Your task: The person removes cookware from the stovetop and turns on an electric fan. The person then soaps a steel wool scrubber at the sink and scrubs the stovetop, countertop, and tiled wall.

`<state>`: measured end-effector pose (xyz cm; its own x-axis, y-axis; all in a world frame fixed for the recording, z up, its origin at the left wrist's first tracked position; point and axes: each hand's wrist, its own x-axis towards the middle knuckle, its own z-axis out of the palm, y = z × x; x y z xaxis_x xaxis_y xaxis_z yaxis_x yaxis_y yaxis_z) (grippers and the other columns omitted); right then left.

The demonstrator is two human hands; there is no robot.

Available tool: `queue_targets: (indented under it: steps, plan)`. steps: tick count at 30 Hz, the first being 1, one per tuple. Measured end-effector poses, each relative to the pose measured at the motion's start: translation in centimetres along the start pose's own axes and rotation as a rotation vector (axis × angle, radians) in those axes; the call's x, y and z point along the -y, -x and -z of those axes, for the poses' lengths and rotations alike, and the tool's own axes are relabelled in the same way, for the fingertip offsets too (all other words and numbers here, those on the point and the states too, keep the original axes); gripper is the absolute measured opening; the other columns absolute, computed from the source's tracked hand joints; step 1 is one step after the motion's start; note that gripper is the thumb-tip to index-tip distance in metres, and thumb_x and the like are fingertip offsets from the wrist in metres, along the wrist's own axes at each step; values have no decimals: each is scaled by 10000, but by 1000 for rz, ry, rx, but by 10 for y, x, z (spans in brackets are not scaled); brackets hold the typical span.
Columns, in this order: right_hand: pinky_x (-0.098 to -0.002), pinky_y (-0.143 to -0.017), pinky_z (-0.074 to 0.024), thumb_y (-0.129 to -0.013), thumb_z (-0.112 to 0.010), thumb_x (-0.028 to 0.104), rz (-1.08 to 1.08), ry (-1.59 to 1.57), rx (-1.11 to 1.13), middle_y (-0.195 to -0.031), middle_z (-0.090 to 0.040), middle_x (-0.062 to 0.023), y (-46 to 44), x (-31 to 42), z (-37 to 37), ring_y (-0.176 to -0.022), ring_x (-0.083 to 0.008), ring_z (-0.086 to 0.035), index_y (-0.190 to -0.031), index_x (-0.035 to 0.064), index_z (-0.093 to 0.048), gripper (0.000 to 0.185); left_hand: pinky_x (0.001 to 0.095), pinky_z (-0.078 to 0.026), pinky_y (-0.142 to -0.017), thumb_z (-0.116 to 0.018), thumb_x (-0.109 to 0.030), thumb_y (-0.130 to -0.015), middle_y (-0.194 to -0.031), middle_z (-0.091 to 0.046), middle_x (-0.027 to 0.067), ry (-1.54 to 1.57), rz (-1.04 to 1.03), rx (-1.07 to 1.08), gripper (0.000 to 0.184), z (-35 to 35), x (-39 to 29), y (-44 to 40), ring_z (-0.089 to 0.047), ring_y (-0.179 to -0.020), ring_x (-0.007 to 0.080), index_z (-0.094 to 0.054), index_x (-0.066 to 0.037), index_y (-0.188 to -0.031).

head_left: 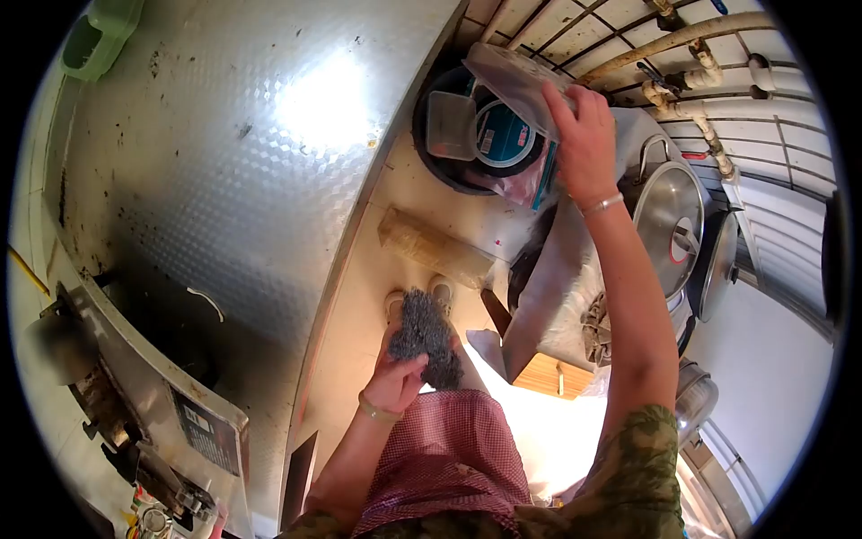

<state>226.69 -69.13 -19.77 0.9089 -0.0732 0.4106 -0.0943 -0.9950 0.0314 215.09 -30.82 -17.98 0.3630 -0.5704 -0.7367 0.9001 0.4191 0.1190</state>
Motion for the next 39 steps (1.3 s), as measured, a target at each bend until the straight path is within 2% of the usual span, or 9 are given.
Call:
queue_targets:
  steps: [11, 15, 24, 26, 29, 32, 35, 37, 39]
  plan:
    - [-391, -893, -457, -726, -547, 12, 203, -9, 114, -1087, -562, -109, -27, -2, 8, -1016, -293, -544, -1297, 138, -551, 585, 323, -521, -945, -592, 75, -874, -1196, -643, 79, -60, -131, 90, 455, -50, -33, -126, -631, -1087, 191, -519, -62, -1302]
    - [-388, -895, -452, -723, -562, 37, 323, -37, 121, -1088, -556, -106, -20, -10, -5, -1018, -298, -534, -1298, 131, -543, 583, 342, -518, -962, -591, 67, -879, -1233, -622, 85, -31, -60, 98, 470, -39, -33, -138, -619, -1115, 207, -505, -54, -1324]
    - [-386, -837, -455, -746, -582, 47, 198, 0, 193, -1047, -550, -94, -41, -2, -141, -996, -309, -544, -1239, 138, -577, 501, 415, -496, -996, -530, 28, -910, -1284, -585, 149, -80, -89, 66, 477, -36, -33, -124, -571, -1201, 277, -440, 2, -1377]
    - [-392, -834, -456, -779, -622, 96, 88, 32, 118, -1065, -581, -98, -63, -4, -164, -981, -311, -562, -1185, 113, -591, 408, 417, -490, -1005, -527, 20, -912, -1294, -576, 152, -76, -36, 62, 475, -24, -34, -124, -564, -1212, 285, -436, 2, -1378]
    - [-398, -911, -459, -867, -575, 248, 6, 62, 313, -1080, -628, -65, -97, -1, -173, -1090, -250, -580, -1100, 166, -626, 252, 424, -483, -1016, -537, 10, -912, -1306, -563, 163, -92, -56, 110, 477, -5, -37, -124, -550, -1231, 296, -434, 2, -1378]
    - [-397, -963, -403, -666, -682, 385, 113, -28, 336, -1113, -610, -59, -94, 10, -139, -1086, -264, -537, -1484, 145, -336, 920, 439, -478, -1023, -554, 2, -912, -1312, -552, 170, -87, -63, 87, 481, 0, -33, -120, -534, -1249, 305, -431, 1, -1377]
    - [-540, -1139, -229, -636, -730, 627, 132, -353, 218, -1459, -366, -246, -57, 17, -91, -1358, -438, -320, -1489, 28, -295, 1129, 465, -476, -1022, -558, 5, -916, -1321, -541, 156, -72, -66, 75, 489, 9, -28, -118, -511, -1277, 311, -423, -6, -1386]
    - [-491, -1107, -293, -748, -748, 330, 5, -478, -3, -1382, -451, -204, -27, 36, -31, -1296, -398, -398, -1364, 46, -464, 736, 470, -474, -1021, -545, 14, -920, -1330, -535, 143, -80, -58, 69, 486, 14, -26, -116, -501, -1287, 314, -421, -8, -1389]
    - [-427, -881, -418, -834, -650, 214, -142, -477, -185, -1081, -580, -118, 16, 42, -39, -1025, -317, -534, -1152, 69, -581, 356, 463, -471, -1023, -531, 15, -925, -1334, -531, 145, -84, -72, 72, 484, 21, -23, -114, -487, -1298, 319, -416, -9, -1395]
